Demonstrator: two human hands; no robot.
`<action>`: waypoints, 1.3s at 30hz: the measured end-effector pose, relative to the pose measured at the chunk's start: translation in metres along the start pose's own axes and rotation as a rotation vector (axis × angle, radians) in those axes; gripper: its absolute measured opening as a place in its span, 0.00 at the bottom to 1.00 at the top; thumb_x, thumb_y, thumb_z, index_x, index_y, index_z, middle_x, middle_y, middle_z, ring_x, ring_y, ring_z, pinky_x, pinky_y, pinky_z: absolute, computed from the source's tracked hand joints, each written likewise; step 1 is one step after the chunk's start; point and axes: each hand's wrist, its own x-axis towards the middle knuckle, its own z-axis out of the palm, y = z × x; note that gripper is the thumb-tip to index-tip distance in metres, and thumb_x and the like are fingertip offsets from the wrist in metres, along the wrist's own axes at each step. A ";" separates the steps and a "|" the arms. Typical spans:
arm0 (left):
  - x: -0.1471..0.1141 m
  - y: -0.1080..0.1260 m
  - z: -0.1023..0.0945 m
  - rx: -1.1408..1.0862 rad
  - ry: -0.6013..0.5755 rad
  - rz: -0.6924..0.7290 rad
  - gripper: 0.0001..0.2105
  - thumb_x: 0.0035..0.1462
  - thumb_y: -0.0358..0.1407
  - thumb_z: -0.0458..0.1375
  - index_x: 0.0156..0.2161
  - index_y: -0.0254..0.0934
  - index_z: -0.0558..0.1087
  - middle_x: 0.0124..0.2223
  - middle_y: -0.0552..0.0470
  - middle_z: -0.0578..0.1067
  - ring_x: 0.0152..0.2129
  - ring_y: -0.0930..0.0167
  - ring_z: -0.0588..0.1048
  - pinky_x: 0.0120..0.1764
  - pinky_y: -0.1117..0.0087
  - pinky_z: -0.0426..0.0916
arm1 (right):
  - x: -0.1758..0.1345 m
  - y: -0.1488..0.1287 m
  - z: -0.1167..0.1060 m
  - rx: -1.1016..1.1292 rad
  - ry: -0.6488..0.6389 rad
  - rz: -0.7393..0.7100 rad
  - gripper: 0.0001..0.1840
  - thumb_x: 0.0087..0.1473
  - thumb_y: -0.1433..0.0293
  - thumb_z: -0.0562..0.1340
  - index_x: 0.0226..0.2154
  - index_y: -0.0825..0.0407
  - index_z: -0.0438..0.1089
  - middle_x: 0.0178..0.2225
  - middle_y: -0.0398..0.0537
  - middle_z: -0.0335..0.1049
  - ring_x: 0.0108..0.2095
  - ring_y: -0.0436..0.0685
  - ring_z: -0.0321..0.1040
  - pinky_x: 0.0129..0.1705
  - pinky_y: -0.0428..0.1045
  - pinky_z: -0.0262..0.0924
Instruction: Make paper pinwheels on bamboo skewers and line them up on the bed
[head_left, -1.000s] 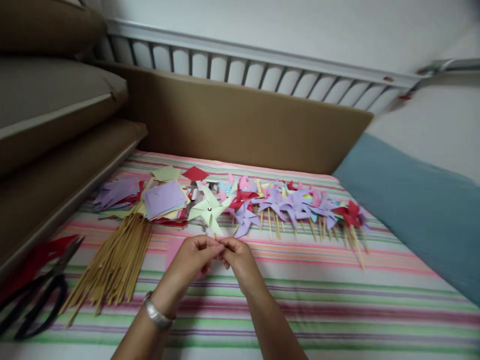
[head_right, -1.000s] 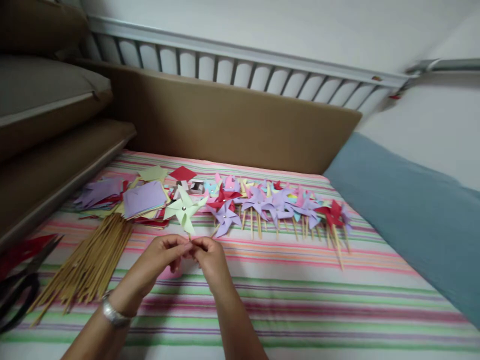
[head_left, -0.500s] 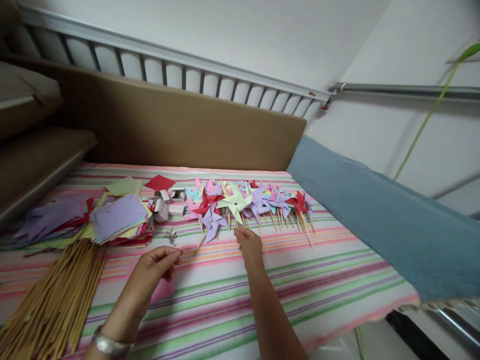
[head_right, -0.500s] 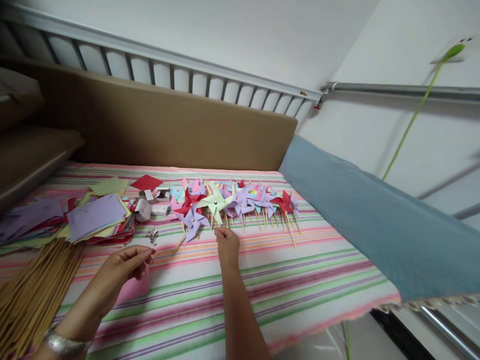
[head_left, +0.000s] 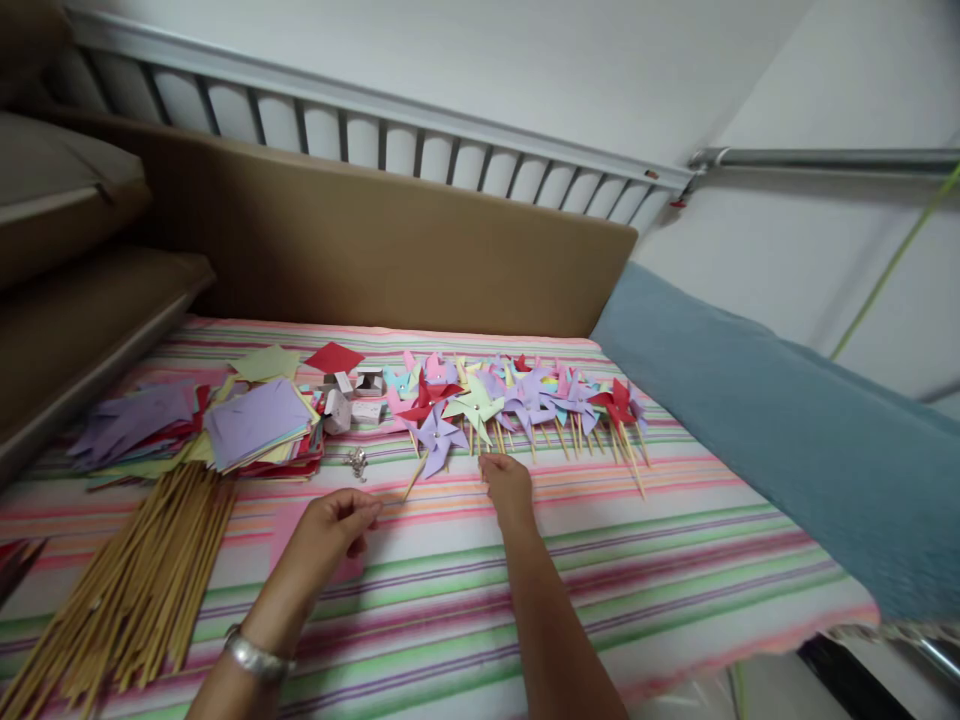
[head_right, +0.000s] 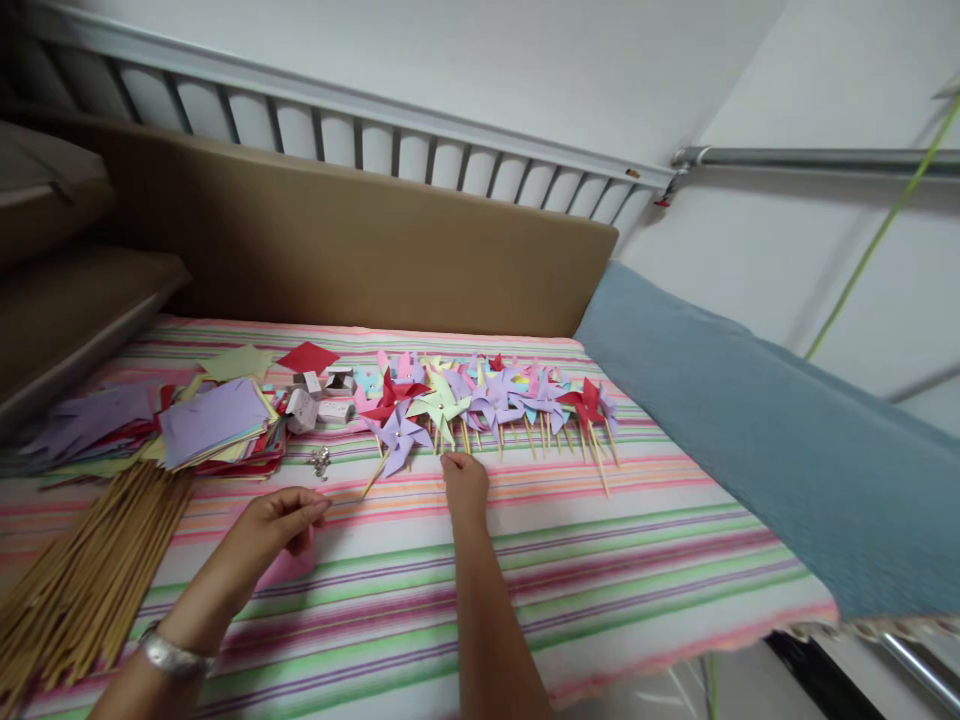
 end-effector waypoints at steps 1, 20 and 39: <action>0.000 0.000 0.001 0.007 -0.003 -0.005 0.15 0.38 0.46 0.61 0.21 0.34 0.68 0.15 0.57 0.66 0.12 0.76 0.63 0.18 0.74 0.56 | -0.002 -0.003 -0.003 -0.025 0.011 -0.012 0.17 0.44 0.61 0.57 0.29 0.56 0.74 0.22 0.48 0.72 0.25 0.54 0.67 0.28 0.47 0.57; 0.002 -0.016 -0.002 0.003 -0.028 -0.005 0.12 0.40 0.43 0.61 0.22 0.35 0.68 0.14 0.58 0.66 0.11 0.75 0.63 0.18 0.74 0.56 | -0.064 -0.054 0.054 -0.499 -0.331 -0.122 0.19 0.50 0.55 0.56 0.22 0.51 0.75 0.25 0.53 0.76 0.26 0.57 0.70 0.24 0.47 0.47; 0.004 -0.013 0.005 -0.048 -0.042 -0.017 0.13 0.38 0.43 0.62 0.24 0.34 0.69 0.14 0.58 0.66 0.12 0.76 0.63 0.18 0.74 0.56 | -0.075 -0.045 0.046 -0.357 -0.344 -0.133 0.14 0.49 0.63 0.57 0.21 0.51 0.72 0.21 0.45 0.73 0.23 0.52 0.66 0.23 0.44 0.48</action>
